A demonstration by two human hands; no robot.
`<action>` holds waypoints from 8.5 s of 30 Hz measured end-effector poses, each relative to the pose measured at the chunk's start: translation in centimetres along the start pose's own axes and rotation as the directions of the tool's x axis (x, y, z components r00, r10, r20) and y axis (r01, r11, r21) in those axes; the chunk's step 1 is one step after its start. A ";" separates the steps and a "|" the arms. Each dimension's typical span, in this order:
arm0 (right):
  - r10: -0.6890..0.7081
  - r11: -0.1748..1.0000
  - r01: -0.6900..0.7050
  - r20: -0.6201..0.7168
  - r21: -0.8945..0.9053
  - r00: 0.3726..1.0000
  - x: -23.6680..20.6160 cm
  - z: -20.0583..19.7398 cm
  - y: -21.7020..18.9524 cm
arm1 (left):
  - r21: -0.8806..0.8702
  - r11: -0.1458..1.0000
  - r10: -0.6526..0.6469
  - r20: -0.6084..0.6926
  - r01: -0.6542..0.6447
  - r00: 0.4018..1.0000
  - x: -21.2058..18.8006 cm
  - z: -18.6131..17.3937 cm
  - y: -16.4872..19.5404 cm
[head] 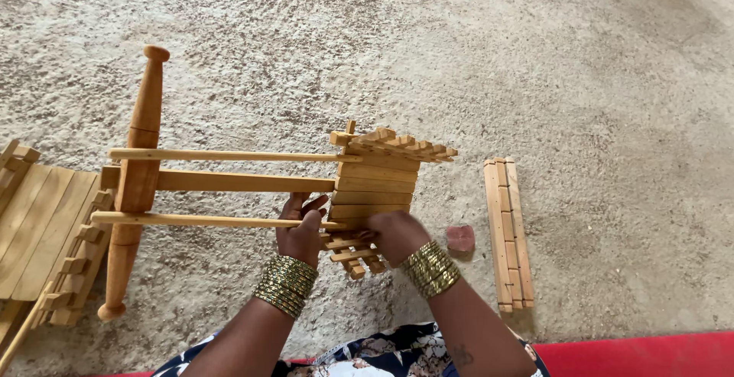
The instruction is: The person assembles a small wooden toy cart by inserting slats into a frame and attaching wheels. They handle the frame, slats, and wheels by hand, aligning and pressing parts together to complete the assembly.
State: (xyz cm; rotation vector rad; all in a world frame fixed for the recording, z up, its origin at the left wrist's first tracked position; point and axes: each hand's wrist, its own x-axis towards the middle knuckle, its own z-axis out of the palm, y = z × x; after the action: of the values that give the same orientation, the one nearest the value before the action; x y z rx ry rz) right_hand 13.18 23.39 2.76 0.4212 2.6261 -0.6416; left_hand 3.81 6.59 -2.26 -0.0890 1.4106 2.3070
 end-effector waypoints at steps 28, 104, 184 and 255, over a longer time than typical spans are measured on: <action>-0.195 0.977 0.206 -0.171 0.049 0.966 0.1 -0.7 0.4 | 0.023 1.000 -0.007 0.005 0.007 1.000 0.3 -0.1 0.2; 0.336 0.913 -0.175 -0.435 0.370 0.836 -2.3 8.1 1.2 | 0.276 0.881 -0.259 -0.397 0.384 0.881 -3.4 -1.9 1.2; 0.001 0.996 0.084 -0.936 0.033 0.352 -6.5 -5.0 7.0 | -0.593 0.798 -0.081 -0.284 -0.109 0.955 3.0 -8.7 -1.8; -0.535 0.829 0.496 -0.623 -0.258 0.570 -9.3 -5.8 -4.8 | -0.553 0.816 0.180 -0.036 -0.170 0.983 1.4 -4.0 -0.6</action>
State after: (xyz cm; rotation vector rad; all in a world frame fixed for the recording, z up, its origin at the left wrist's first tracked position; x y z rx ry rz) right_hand 17.74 20.36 13.43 -0.2314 3.5217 -0.6707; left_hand 2.13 3.82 -5.09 -0.1134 0.7138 2.7991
